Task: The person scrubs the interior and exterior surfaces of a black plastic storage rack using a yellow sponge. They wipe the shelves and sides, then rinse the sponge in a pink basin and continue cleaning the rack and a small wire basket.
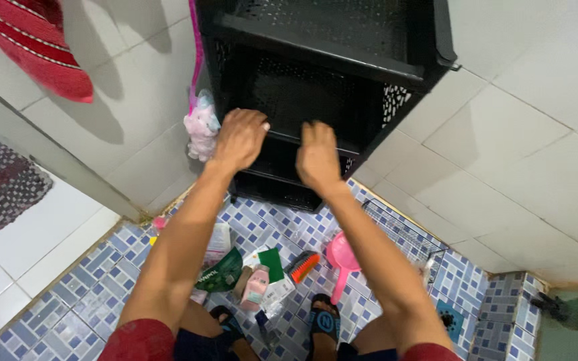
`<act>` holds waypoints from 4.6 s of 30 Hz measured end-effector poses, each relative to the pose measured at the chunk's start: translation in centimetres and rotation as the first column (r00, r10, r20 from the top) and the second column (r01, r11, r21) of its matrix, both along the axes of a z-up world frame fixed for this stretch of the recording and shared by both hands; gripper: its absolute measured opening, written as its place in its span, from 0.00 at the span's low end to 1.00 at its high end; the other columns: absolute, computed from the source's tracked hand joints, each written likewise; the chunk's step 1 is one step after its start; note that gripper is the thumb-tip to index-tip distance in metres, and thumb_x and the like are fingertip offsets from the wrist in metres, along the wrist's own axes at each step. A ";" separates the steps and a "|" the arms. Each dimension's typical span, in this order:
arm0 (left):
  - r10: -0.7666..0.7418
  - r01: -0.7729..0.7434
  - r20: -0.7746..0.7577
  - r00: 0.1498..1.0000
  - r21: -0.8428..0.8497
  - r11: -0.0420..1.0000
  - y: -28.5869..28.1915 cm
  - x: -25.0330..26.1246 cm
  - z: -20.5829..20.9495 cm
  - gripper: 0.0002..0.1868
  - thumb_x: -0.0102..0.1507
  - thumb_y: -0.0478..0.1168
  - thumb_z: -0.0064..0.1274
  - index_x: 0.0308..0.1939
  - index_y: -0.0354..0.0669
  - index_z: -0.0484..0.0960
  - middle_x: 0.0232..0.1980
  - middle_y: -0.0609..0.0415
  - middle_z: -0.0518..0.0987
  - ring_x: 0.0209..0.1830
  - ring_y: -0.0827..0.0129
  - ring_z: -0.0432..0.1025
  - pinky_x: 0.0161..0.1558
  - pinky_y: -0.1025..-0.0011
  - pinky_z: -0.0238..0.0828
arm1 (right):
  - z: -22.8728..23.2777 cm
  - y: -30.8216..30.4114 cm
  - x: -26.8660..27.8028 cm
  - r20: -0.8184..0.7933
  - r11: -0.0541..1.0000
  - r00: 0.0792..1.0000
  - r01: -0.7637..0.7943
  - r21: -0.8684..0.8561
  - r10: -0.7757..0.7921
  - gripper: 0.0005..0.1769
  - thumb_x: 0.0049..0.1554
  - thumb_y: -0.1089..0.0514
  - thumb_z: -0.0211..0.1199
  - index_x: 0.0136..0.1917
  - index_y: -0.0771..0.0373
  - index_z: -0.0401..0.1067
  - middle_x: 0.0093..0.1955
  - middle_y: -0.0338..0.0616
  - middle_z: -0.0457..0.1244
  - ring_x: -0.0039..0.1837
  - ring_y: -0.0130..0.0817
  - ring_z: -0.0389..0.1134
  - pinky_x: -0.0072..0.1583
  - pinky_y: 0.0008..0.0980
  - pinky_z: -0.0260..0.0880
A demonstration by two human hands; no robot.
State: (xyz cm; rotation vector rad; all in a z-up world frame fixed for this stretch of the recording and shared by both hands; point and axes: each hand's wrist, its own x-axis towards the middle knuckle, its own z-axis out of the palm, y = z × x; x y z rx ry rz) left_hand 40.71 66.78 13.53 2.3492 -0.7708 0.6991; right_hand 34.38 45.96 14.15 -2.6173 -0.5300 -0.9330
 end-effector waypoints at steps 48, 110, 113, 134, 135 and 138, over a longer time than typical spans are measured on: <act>-0.106 0.083 0.091 0.990 0.222 0.972 0.0 0.7 -3.6 0.20 0.64 0.39 0.47 0.60 0.40 0.78 0.57 0.45 0.81 0.61 0.53 0.73 0.64 0.53 0.63 | 3.1 5.0 -1.7 0.078 0.931 0.930 -0.363 0.032 0.360 0.22 0.51 0.73 0.60 0.61 0.72 0.76 0.63 0.55 0.68 0.63 0.54 0.67 0.66 0.46 0.67; 0.051 -0.189 0.507 0.860 0.225 0.956 -1.8 2.5 -9.2 0.20 0.74 0.50 0.45 0.69 0.51 0.73 0.66 0.59 0.74 0.67 0.66 0.66 0.71 0.59 0.51 | -32.1 0.9 16.6 -0.595 0.983 0.783 0.153 -0.098 -0.181 0.27 0.62 0.55 0.50 0.73 0.57 0.66 0.76 0.55 0.57 0.77 0.53 0.56 0.75 0.52 0.49; 0.068 -0.208 0.514 0.855 0.219 0.953 -1.8 2.4 -9.4 0.20 0.74 0.49 0.44 0.69 0.53 0.73 0.65 0.60 0.74 0.68 0.66 0.66 0.71 0.59 0.50 | -30.6 3.9 16.5 -0.636 0.999 0.771 -0.035 0.016 0.037 0.25 0.59 0.54 0.53 0.69 0.58 0.69 0.72 0.54 0.61 0.74 0.52 0.60 0.73 0.48 0.55; 0.093 -0.210 0.492 0.866 0.189 0.959 -1.4 3.4 -13.2 0.22 0.71 0.43 0.46 0.70 0.57 0.73 0.73 0.56 0.70 0.76 0.62 0.59 0.76 0.57 0.41 | -28.4 4.7 17.8 -0.603 1.000 0.797 -0.003 0.027 0.019 0.27 0.63 0.41 0.53 0.70 0.54 0.69 0.74 0.55 0.60 0.75 0.55 0.58 0.76 0.52 0.54; 0.109 -0.210 0.456 0.883 0.176 0.962 -1.4 3.1 -13.9 0.22 0.71 0.43 0.47 0.70 0.56 0.73 0.74 0.52 0.69 0.77 0.59 0.58 0.76 0.56 0.42 | -27.1 4.4 17.2 -0.616 0.999 0.788 -0.009 0.030 0.026 0.27 0.63 0.41 0.53 0.70 0.54 0.69 0.74 0.55 0.60 0.76 0.55 0.58 0.76 0.52 0.54; 0.092 -0.141 0.416 0.905 0.089 0.986 -2.1 0.8 -16.4 0.21 0.74 0.42 0.45 0.72 0.49 0.70 0.76 0.40 0.63 0.82 0.48 0.51 0.80 0.50 0.42 | -24.0 2.8 15.1 -0.667 0.998 0.743 0.043 -0.034 -0.055 0.28 0.64 0.40 0.52 0.71 0.54 0.68 0.75 0.55 0.59 0.77 0.55 0.57 0.77 0.52 0.53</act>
